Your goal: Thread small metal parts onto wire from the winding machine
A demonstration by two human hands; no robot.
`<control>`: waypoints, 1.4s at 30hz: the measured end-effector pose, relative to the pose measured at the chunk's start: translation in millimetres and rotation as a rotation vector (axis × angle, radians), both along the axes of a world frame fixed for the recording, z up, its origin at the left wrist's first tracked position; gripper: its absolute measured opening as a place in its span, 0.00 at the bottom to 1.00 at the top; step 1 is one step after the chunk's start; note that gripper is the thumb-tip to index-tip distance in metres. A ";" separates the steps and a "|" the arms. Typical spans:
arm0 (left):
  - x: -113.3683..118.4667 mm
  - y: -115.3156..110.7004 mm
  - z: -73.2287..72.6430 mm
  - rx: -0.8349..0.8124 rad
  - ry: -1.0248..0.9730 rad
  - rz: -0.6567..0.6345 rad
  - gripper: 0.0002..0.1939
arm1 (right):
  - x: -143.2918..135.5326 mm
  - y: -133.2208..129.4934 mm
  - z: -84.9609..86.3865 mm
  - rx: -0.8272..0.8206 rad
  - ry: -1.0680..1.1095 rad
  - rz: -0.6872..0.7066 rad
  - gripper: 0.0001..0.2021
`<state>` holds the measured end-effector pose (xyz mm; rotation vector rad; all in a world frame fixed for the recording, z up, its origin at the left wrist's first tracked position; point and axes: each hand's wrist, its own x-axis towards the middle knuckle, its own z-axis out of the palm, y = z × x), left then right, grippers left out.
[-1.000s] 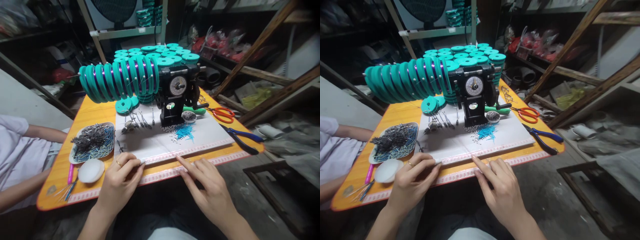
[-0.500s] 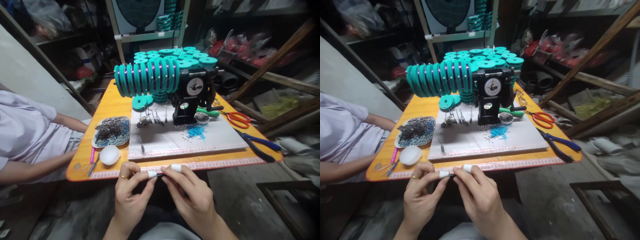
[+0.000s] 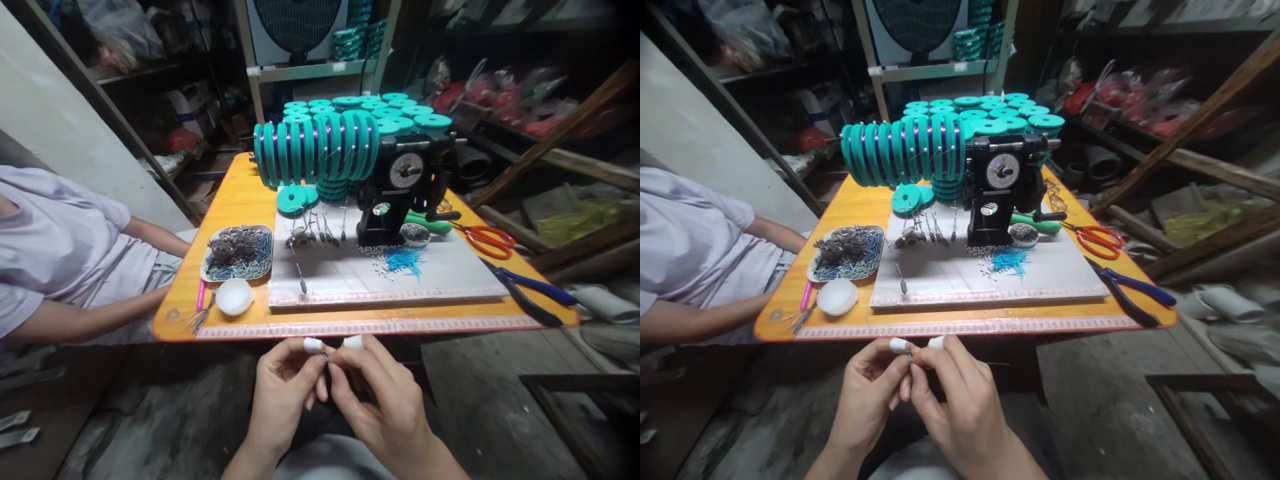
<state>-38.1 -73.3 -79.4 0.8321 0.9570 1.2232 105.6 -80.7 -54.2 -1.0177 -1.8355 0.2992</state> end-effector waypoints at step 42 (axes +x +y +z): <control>-9.9 -20.9 -5.0 0.367 0.479 0.113 0.13 | 10.1 23.1 3.6 -0.419 0.012 0.342 0.08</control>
